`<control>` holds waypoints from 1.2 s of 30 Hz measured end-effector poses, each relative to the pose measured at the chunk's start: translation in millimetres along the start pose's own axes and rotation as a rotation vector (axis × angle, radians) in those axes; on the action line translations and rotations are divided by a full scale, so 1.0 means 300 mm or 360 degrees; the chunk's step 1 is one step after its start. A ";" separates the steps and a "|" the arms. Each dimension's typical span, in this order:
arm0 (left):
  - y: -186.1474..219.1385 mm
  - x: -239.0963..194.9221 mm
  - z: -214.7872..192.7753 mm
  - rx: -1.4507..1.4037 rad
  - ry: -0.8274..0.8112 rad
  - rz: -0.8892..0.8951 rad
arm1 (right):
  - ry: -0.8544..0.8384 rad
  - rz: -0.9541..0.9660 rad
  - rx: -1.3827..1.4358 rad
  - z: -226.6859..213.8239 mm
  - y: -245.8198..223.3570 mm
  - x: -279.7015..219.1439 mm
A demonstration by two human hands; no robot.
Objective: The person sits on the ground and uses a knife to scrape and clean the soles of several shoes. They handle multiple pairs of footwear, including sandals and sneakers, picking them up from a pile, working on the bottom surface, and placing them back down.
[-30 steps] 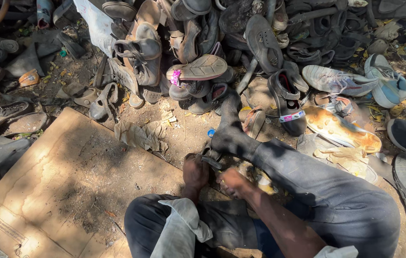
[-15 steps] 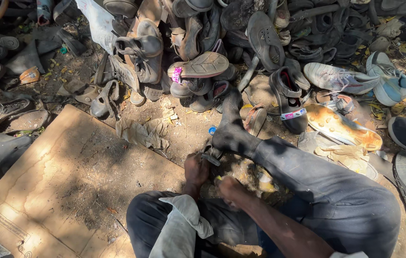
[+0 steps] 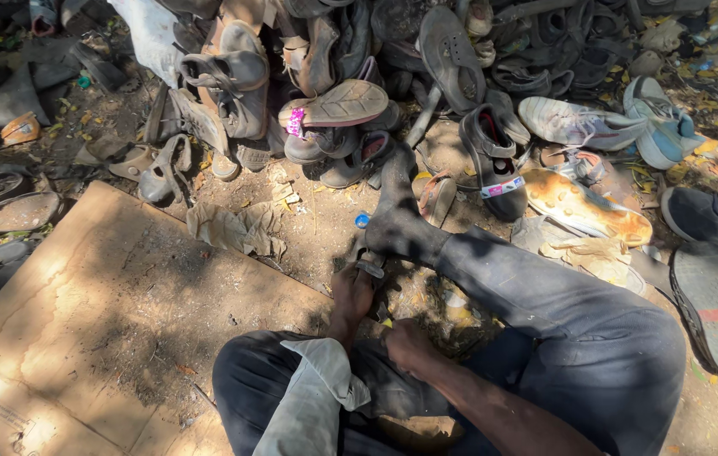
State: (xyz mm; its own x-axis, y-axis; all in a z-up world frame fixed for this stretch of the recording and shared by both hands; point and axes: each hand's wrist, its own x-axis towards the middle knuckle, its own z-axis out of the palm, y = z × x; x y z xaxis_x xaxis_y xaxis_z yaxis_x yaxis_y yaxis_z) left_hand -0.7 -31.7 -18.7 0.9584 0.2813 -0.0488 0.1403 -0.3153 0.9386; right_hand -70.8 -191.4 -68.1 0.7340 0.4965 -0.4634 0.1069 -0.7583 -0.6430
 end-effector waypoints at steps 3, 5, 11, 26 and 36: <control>0.004 -0.007 0.032 0.0037 0.0021 -0.0009 | 0.0329 0.0419 0.0470 0.020 0.044 0.143; 0.001 -0.011 0.027 -0.0203 0.0006 -0.0062 | 0.0321 0.0303 0.0290 0.043 0.038 0.113; -0.049 -0.003 0.085 -0.0553 -0.0033 -0.0186 | 0.0276 0.0377 0.0562 -0.016 -0.029 -0.115; 0.054 -0.009 0.127 -0.1609 0.0308 -0.0862 | 0.0159 0.1012 0.2046 -0.117 -0.250 -0.144; 0.042 0.049 0.167 -0.2024 0.0530 -0.1094 | 0.0284 0.0945 0.2170 -0.114 -0.339 -0.244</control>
State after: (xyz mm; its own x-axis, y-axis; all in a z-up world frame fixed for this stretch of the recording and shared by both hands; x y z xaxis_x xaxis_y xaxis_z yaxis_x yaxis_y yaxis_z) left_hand 27.6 -77.0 -24.7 0.6713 0.2883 -0.6828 0.0568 0.8986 0.4352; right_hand -112.4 -165.0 52.1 0.5257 0.1327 -0.8402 -0.8455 0.1904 -0.4989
